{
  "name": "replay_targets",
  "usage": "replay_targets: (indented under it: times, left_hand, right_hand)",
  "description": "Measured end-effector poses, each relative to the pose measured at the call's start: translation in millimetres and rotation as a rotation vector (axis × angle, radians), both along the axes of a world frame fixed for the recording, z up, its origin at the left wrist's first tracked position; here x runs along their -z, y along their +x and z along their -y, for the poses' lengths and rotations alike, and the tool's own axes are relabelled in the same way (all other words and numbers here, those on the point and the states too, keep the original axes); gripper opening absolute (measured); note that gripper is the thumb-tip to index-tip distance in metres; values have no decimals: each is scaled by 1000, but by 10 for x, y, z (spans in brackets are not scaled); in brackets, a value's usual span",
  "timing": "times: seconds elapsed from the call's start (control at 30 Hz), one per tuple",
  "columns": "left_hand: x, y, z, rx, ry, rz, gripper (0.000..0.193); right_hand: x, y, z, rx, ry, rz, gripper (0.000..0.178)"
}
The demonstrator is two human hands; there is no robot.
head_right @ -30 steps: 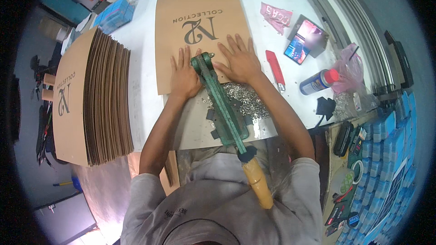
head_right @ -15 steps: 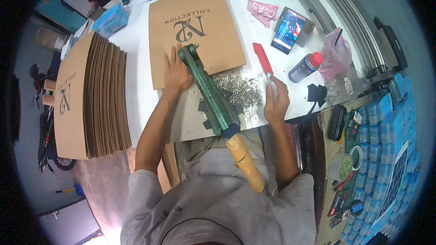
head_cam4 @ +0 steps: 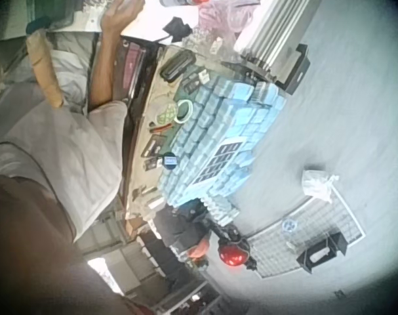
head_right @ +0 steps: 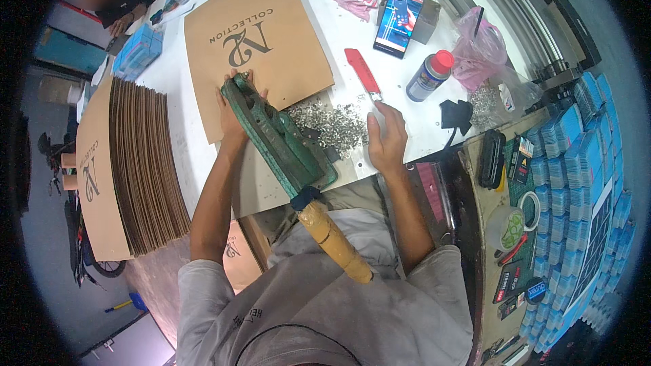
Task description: The person uses a green manual hole punch to attach metal grommets to the corners of flat brown paper bags. They repeatedly position each bag, punch the corners, and stack the finished pieces on the table.
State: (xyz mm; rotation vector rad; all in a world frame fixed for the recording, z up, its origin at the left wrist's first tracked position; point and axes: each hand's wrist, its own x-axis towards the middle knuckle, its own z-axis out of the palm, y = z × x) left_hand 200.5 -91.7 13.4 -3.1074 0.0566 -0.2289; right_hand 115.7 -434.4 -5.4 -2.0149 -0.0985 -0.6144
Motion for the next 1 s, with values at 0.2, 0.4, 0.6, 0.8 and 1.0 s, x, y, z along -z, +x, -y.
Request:
replay_targets:
  times: [0.2, 0.4, 0.6, 0.8, 1.0]
  left_hand:
    - [57, 64, -56, 69, -19, 130, 77]
    - [201, 195, -128, 112, 26, 291, 68]
    - [291, 316, -197, 99, 77, 346, 67]
    - [248, 338, -168, 97, 35, 295, 69]
    - [108, 261, -121, 67, -12, 177, 70]
  right_hand:
    - [24, 5, 22, -2, -41, -39, 34]
    - [-18, -14, 12, -27, -45, -22, 33]
    - [-42, -16, -2, -47, -56, 1, 32]
    - [-24, 0, 18, -60, -79, -18, 32]
    - [-72, -3, -28, -66, -69, 5, 33]
